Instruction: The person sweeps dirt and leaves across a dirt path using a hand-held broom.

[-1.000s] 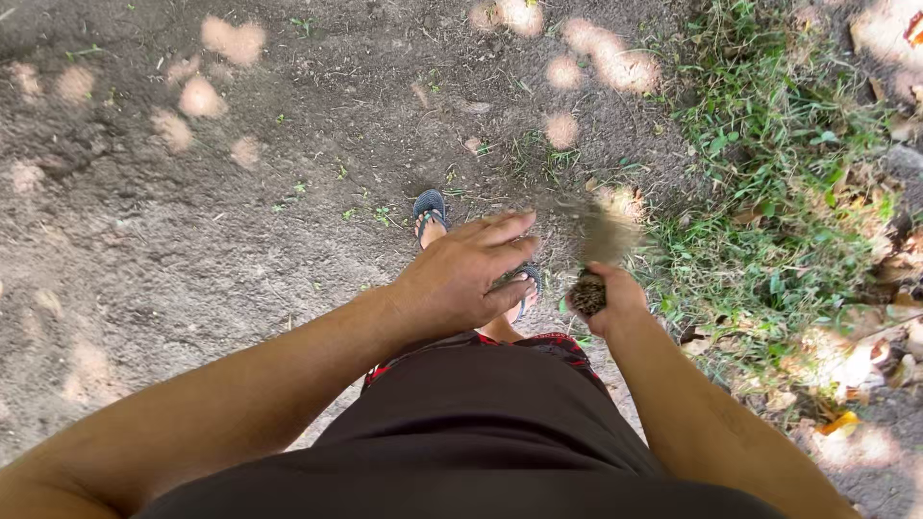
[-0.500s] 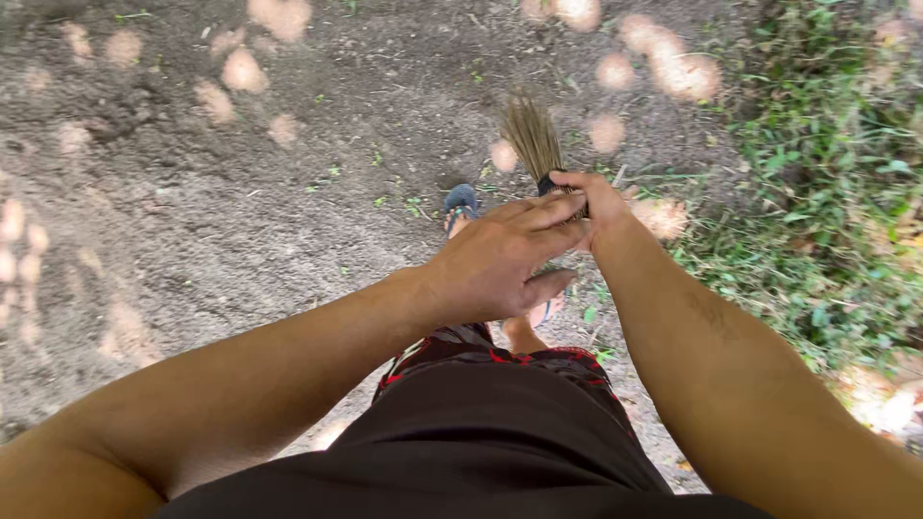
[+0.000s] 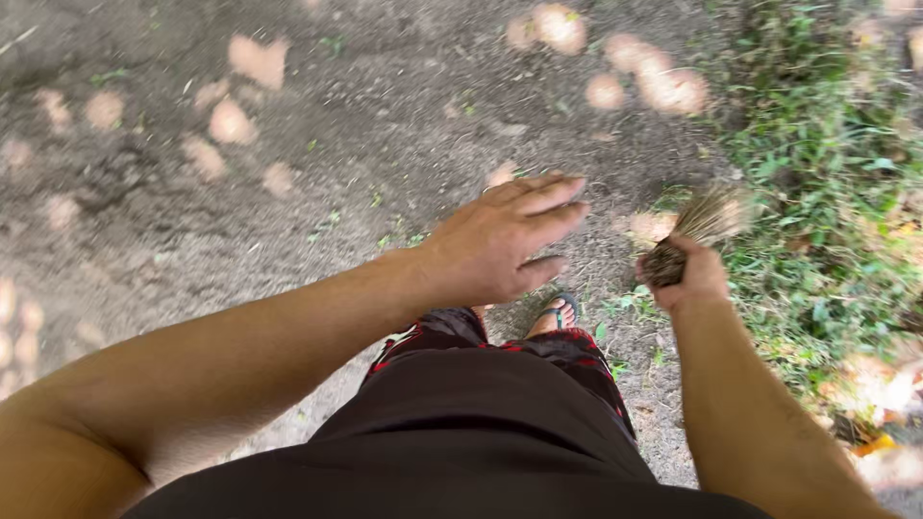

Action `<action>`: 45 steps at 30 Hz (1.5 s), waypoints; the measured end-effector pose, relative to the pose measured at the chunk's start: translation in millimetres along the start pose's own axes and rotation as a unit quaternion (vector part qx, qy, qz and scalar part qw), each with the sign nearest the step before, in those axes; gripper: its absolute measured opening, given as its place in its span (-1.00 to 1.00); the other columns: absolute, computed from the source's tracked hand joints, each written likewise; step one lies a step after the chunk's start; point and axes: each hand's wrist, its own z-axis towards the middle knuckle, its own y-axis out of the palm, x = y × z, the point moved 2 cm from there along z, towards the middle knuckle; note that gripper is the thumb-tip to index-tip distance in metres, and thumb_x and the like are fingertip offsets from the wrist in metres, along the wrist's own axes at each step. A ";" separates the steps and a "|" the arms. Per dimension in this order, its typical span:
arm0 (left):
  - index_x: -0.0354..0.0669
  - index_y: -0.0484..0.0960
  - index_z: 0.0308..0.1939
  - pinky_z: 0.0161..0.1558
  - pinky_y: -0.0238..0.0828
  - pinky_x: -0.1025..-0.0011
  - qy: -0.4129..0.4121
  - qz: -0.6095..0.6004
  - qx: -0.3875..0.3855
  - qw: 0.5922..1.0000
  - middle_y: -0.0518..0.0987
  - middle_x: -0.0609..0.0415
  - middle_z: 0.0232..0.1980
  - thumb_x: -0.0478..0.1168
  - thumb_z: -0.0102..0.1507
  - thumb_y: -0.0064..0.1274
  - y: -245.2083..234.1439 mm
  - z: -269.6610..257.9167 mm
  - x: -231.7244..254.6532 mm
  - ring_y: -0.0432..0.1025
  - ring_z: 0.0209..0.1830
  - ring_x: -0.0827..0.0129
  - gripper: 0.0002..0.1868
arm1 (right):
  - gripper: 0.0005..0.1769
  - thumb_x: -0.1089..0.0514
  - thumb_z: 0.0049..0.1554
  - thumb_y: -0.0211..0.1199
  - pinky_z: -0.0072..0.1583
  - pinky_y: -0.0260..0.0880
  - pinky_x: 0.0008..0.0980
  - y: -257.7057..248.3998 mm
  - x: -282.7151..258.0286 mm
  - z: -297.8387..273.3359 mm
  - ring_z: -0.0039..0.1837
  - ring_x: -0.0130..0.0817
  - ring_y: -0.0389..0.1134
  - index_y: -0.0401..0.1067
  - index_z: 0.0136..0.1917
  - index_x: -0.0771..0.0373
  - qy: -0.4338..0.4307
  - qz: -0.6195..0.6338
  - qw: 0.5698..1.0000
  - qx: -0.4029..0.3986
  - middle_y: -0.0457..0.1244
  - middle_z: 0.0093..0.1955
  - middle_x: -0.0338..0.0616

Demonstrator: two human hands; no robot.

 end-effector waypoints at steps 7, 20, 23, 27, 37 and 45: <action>-0.18 0.38 0.45 0.60 0.01 0.17 0.028 -0.008 -0.037 0.999 0.20 -0.07 0.62 0.07 0.38 0.01 -22.8 24.5 -25.6 0.08 0.64 0.11 -0.36 | -0.77 0.15 0.22 0.19 -0.09 0.50 -0.05 81.1 43.8 -64.0 -0.13 -0.16 0.37 0.34 0.16 0.16 0.030 -0.091 0.983 -0.156 0.29 -0.06 -0.05; -0.24 0.41 0.42 0.54 0.06 0.13 0.040 0.004 0.002 0.999 0.23 -0.14 0.58 0.02 0.34 0.11 5.2 89.4 2.8 0.14 0.58 0.04 -0.35 | -0.75 0.04 0.28 0.15 -0.12 0.55 -0.16 100.3 -9.5 30.7 -0.07 -0.12 0.40 0.41 0.07 0.26 0.101 -0.089 0.973 -0.190 0.34 -0.04 0.01; -0.23 0.41 0.43 0.55 0.04 0.13 0.046 0.002 0.007 0.999 0.23 -0.14 0.58 0.03 0.34 0.10 10.4 108.6 11.6 0.12 0.59 0.04 -0.35 | -0.79 0.10 0.21 0.26 -0.06 0.55 -0.15 12.9 -63.1 51.8 -0.08 -0.19 0.38 0.38 0.08 0.17 0.046 0.010 0.998 0.039 0.30 -0.04 -0.07; -0.24 0.35 0.48 0.56 -0.01 0.14 0.043 -0.003 0.003 0.999 0.17 -0.13 0.63 0.06 0.37 0.03 19.9 139.5 14.0 0.06 0.64 0.09 -0.32 | -0.81 0.10 0.21 0.21 -0.09 0.50 -0.09 -52.6 -109.7 45.1 -0.10 -0.18 0.36 0.36 0.08 0.16 -0.045 0.006 0.998 0.033 0.30 -0.04 -0.11; -0.21 0.31 0.49 0.61 -0.15 0.06 0.049 0.036 -0.040 0.997 0.08 -0.14 0.64 0.11 0.42 -0.05 49.6 202.6 22.9 -0.03 0.66 0.06 -0.33 | -0.73 0.02 0.18 0.21 -0.03 0.52 -0.22 59.2 -69.5 -6.8 -0.07 -0.28 0.46 0.46 0.10 0.18 0.086 -0.148 0.966 -0.196 0.40 -0.05 -0.14; -0.31 0.35 0.44 0.51 -0.06 0.07 0.052 0.024 -0.056 0.997 0.14 -0.25 0.59 0.10 0.36 0.03 63.2 213.7 27.5 0.03 0.60 0.01 -0.29 | -0.70 0.07 0.16 0.35 -0.09 0.54 -0.34 -3.0 -133.7 61.3 -0.13 -0.25 0.42 0.47 0.06 0.30 0.099 -0.168 0.981 -0.015 0.35 -0.13 0.00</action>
